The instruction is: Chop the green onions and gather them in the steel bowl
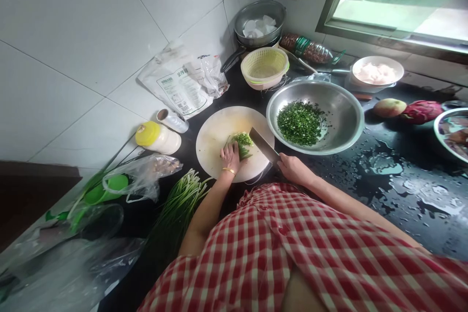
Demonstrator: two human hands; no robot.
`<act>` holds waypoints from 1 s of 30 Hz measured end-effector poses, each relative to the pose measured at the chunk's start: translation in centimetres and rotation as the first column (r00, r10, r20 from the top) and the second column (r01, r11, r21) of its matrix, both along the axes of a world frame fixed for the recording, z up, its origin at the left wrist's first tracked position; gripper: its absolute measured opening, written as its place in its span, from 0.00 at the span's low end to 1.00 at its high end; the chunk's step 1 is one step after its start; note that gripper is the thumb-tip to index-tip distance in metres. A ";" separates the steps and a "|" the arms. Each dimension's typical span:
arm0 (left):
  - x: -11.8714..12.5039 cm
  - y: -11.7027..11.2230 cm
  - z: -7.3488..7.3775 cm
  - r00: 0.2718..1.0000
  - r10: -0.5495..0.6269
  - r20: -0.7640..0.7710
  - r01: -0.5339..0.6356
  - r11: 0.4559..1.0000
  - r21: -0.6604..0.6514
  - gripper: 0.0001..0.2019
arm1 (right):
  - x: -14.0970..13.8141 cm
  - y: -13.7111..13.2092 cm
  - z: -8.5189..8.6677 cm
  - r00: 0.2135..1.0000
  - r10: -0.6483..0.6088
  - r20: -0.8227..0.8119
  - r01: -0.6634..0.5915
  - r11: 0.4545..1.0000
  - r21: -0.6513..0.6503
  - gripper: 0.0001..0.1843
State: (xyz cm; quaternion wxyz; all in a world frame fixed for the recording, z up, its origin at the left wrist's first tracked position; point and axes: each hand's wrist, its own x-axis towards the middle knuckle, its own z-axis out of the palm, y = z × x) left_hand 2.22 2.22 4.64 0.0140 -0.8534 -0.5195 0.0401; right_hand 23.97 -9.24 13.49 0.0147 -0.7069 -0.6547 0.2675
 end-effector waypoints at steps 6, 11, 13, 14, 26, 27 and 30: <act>0.2 1.9 -0.5 0.991 0.127 0.040 -0.127 0.992 0.022 0.31 | -0.6 0.6 -0.1 0.997 0.068 0.039 -0.067 0.997 -0.027 0.12; 0.3 1.6 -0.8 0.993 0.110 0.051 -0.112 0.993 0.030 0.27 | -1.6 1.3 -0.6 0.980 0.159 0.123 -0.152 0.986 -0.063 0.13; 0.3 1.1 -1.0 0.989 0.138 0.055 -0.140 0.990 0.032 0.24 | -2.2 1.9 -0.7 0.971 0.191 0.145 -0.185 0.981 -0.053 0.13; 0.3 0.9 -1.1 0.986 0.160 0.056 -0.162 0.987 0.026 0.24 | -2.6 2.3 -0.7 0.968 0.200 0.152 -0.196 0.980 -0.047 0.13; 0.8 -0.2 -0.3 0.960 0.250 0.122 -0.255 0.967 0.026 0.29 | -6.9 7.9 -1.8 0.943 0.283 0.173 -0.290 0.957 0.016 0.16; 0.9 -0.2 -0.2 0.958 0.260 0.124 -0.265 0.964 0.024 0.30 | -7.1 8.0 -2.0 0.941 0.293 0.167 -0.300 0.954 0.021 0.17; 1.1 -0.2 -0.1 0.952 0.277 0.130 -0.282 0.959 0.020 0.31 | -7.4 8.2 -2.5 0.939 0.298 0.173 -0.306 0.952 0.016 0.19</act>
